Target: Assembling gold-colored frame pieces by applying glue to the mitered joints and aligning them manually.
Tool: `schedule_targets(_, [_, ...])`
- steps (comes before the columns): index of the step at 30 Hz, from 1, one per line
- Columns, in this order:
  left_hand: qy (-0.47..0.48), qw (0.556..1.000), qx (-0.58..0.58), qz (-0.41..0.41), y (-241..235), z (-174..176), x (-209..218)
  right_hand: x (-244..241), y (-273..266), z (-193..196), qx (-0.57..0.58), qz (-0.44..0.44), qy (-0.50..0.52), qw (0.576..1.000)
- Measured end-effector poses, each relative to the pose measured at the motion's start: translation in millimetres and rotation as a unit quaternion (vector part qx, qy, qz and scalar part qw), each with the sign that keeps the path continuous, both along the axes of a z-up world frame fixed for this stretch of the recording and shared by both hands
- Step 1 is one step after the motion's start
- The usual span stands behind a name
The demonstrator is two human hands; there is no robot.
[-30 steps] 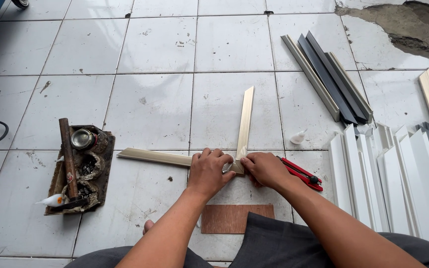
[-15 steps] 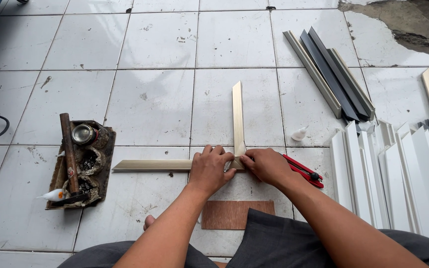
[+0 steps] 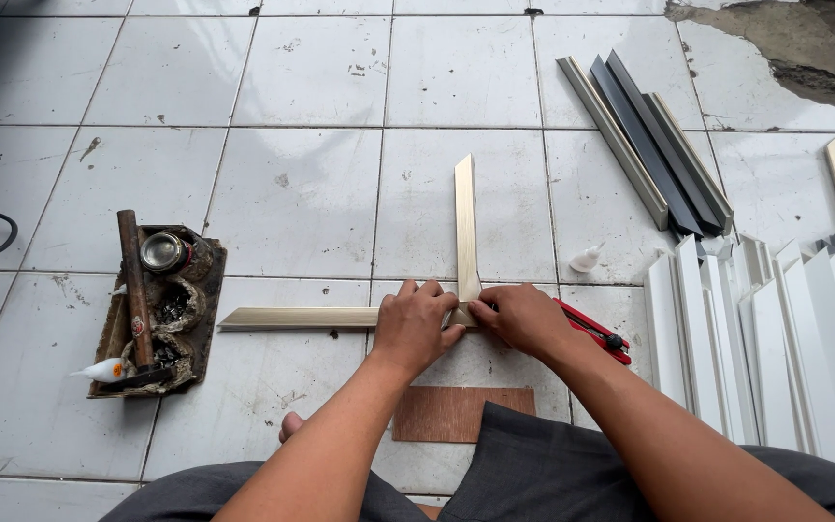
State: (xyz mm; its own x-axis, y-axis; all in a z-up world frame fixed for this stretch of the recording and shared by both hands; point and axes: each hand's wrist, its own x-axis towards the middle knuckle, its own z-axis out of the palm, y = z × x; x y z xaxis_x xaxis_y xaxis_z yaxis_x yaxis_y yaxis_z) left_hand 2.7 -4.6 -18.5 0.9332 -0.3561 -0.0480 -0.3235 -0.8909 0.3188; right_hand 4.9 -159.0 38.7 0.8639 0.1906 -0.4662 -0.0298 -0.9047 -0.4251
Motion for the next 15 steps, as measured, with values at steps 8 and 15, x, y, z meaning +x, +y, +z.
schedule_targets(8, [-0.023, 1.000, -0.016, -0.006, 1.1, -7.4, 0.3, -0.7, 0.7, 0.0, 0.016, -0.002, -0.011, 1.000])
schedule_targets(15, [-0.012, 0.999, -0.029, -0.014, -1.6, 6.5, 0.8, -1.7, 1.7, -1.1, 0.024, 0.001, -0.022, 0.999])
